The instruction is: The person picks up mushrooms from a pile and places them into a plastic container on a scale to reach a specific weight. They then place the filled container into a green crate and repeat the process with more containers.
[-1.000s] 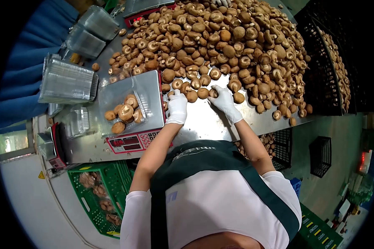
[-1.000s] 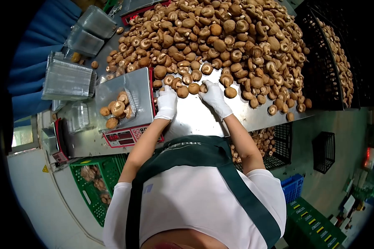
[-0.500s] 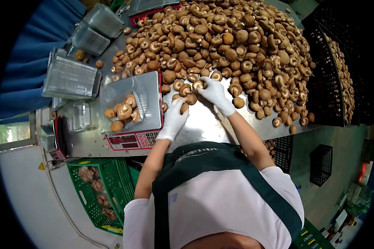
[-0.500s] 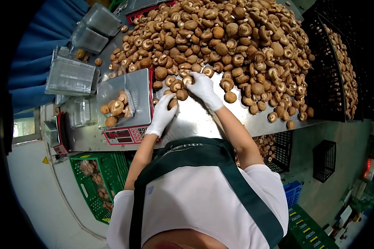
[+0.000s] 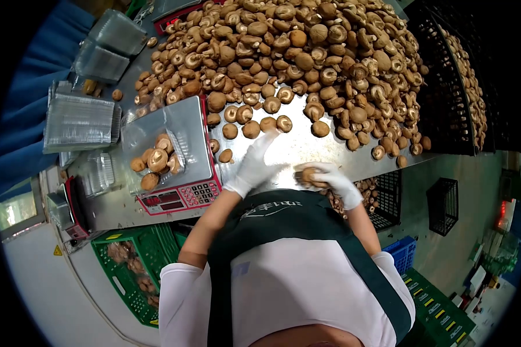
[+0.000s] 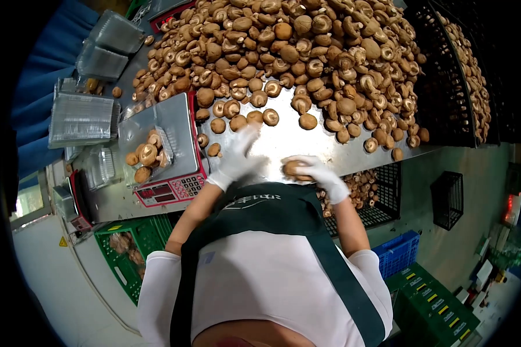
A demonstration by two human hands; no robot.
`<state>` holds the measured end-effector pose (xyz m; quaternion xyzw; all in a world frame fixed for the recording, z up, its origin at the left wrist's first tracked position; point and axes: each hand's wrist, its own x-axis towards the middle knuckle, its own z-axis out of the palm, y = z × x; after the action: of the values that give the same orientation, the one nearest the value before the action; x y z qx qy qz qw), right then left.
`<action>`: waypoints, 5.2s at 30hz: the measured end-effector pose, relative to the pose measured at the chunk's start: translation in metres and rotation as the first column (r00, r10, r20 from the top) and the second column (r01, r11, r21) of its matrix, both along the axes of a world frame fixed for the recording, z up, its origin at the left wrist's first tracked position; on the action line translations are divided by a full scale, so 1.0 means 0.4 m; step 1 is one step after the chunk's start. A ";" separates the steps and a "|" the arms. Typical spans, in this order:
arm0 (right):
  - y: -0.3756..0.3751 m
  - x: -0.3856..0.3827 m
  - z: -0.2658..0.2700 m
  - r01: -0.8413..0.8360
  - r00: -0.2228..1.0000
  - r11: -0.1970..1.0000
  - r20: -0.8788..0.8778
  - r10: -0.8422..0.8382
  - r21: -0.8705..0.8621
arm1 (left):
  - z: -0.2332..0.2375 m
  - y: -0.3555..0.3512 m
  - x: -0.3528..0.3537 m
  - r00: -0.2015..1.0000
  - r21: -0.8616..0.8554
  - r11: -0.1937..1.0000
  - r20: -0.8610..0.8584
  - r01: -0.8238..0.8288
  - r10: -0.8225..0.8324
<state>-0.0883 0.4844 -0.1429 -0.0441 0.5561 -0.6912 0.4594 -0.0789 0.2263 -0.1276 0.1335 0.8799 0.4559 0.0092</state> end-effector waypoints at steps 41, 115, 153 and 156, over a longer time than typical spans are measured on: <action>-0.216 -0.109 -0.091 0.449 0.718 0.803 -0.693 -0.063 0.392 | 0.319 -0.319 0.088 0.718 0.057 0.778 -0.348 -0.625 0.603; -0.889 -0.109 0.245 0.094 0.194 0.992 -0.979 0.064 0.084 | 0.087 -0.705 0.186 0.849 -0.076 0.851 -0.164 -0.519 0.503; -0.629 -0.095 0.190 0.360 0.579 0.890 -0.815 0.023 0.280 | 0.137 -0.852 -0.008 0.608 0.487 0.381 0.500 -0.786 0.616; -0.616 -0.087 0.204 0.350 0.605 0.890 -0.796 0.024 0.293 | 0.188 -0.842 0.015 0.612 0.575 0.307 0.468 -0.759 0.638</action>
<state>-0.1229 0.2379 -0.0613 -0.1877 0.8362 -0.5050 0.1024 -0.0728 -0.1104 -0.0523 -0.3052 0.5839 0.7313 -0.1765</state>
